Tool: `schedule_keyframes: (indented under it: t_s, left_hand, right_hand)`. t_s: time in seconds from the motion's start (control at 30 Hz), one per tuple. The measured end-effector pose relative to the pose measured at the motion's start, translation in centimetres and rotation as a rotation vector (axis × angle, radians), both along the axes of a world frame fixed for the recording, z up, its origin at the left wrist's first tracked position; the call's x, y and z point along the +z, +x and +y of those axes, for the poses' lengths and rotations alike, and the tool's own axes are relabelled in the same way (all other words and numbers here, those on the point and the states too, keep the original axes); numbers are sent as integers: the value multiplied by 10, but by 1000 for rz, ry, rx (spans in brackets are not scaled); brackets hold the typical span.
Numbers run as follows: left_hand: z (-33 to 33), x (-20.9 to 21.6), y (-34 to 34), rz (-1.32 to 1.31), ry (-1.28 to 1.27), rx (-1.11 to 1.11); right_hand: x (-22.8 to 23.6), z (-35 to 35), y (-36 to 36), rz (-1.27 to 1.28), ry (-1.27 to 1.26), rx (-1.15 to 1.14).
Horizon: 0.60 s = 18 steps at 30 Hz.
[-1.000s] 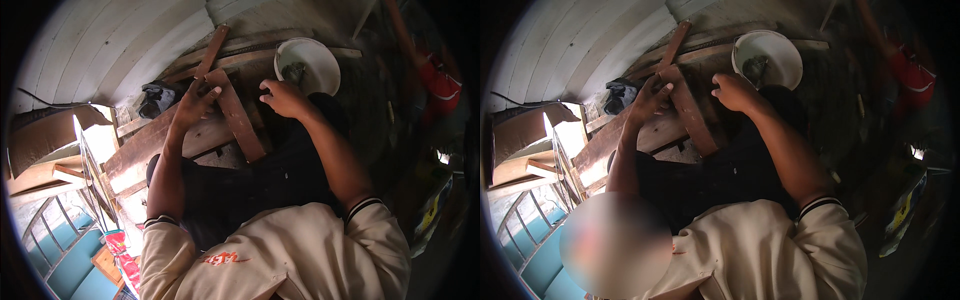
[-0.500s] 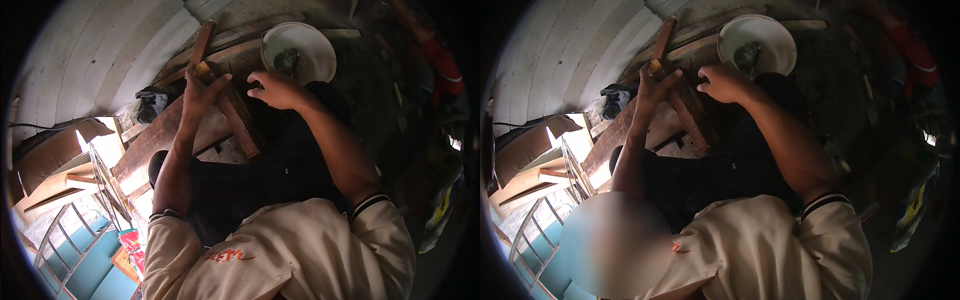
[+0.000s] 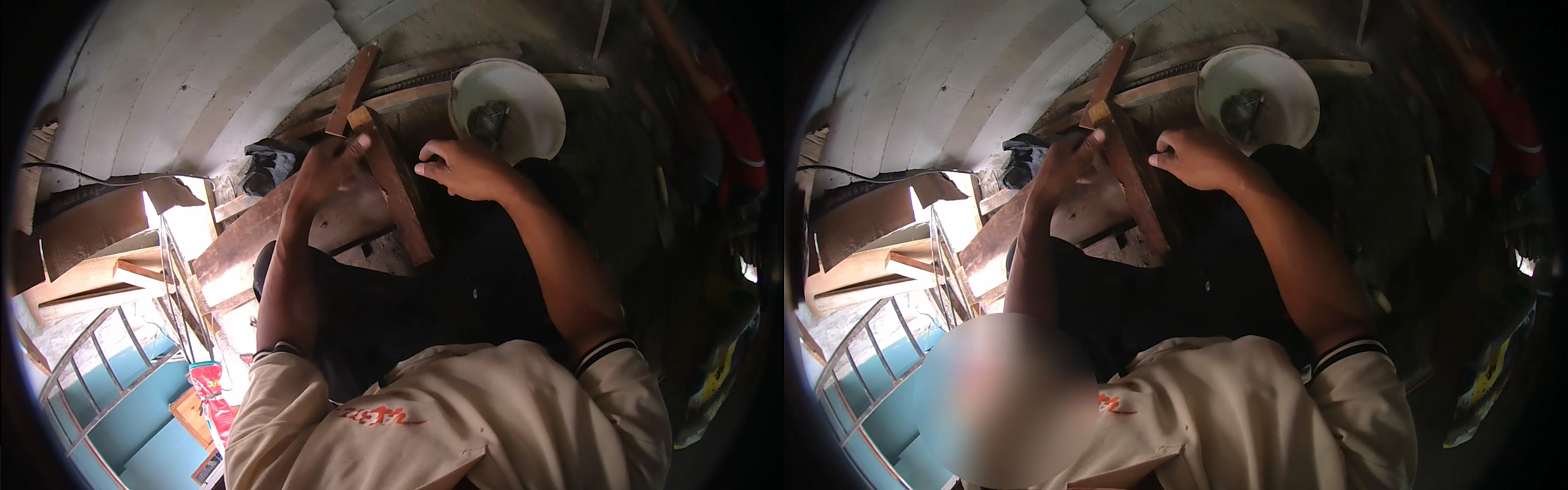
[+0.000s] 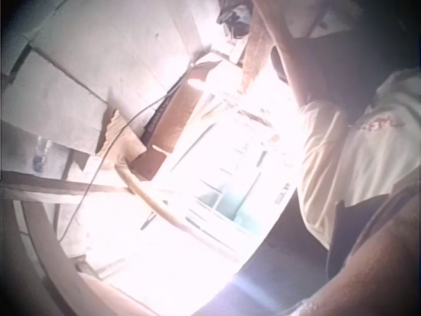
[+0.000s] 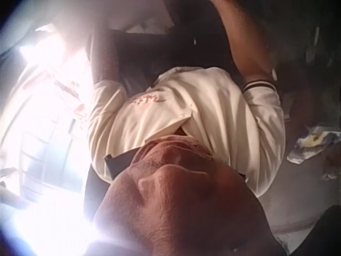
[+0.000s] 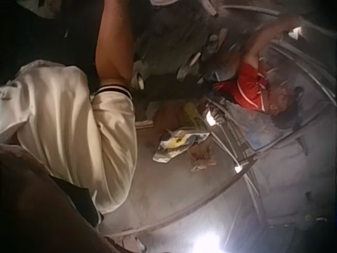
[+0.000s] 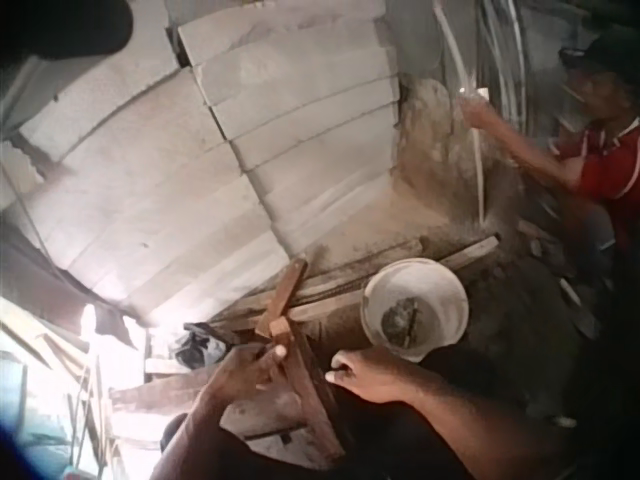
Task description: The person assembles a wooden structure by positioning planks, hammering nails, and sawing wood. They handle planks, nails, a hammer, and a saw, working on the floor in a cluttered workshop.
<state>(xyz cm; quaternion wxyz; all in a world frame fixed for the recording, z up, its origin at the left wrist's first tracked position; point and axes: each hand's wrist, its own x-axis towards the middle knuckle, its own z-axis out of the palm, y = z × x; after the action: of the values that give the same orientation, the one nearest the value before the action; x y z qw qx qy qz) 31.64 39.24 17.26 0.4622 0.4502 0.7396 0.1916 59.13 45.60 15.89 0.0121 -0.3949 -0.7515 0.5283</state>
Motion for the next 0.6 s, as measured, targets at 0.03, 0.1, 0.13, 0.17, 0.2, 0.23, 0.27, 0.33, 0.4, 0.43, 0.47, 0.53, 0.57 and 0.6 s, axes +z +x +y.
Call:
schedule_keyframes:
  t_s: [0.03, 0.1, 0.13, 0.17, 0.2, 0.23, 0.27, 0.33, 0.4, 0.43, 0.47, 0.53, 0.57, 0.6]
  left_hand:
    - [-6, 4, 2, -45, -25, -89]
    - [-16, 5, 9, -79, -106, -242]
    - [-18, 3, 13, -81, -139, -260]
    - [-19, 0, 16, -93, -176, -284]
    - [-21, -3, 19, -120, -212, -313]
    - [-21, -6, 19, -129, -202, -310]
    - [-22, -8, 19, -151, -191, -313]
    - [-24, -10, 15, -214, -163, -301]
    - [-27, -12, 10, -302, -143, -265]
    - [-28, -14, 7, -296, -113, -288]
    - [-29, -16, 5, -292, -100, -306]
    - [-31, -20, 1, -314, -60, -320]
    - [-32, -22, 0, -337, -36, -316]
    - [-32, -24, -1, -365, -25, -319]
  right_hand:
    - [1, 0, -2, -1, 0, 6]
    - [3, -1, -7, -9, -4, 12]
    - [5, -1, -9, -9, -8, 5]
    - [6, -3, -12, -11, -12, 1]
    - [8, -4, -15, -14, -17, -1]
    - [9, -6, -18, -27, -10, 10]
    - [10, -7, -20, -39, -3, 23]
    - [10, -10, -23, -38, 85, 51]
    - [7, -11, -25, -12, 248, 81]
    - [5, -11, -25, 1, 260, 89]
    - [3, -11, -26, 13, 273, 97]
    - [-2, -12, -27, 5, 199, 84]
    - [-4, -12, -29, -14, 111, 63]
    - [-4, -13, -31, -33, 24, 40]
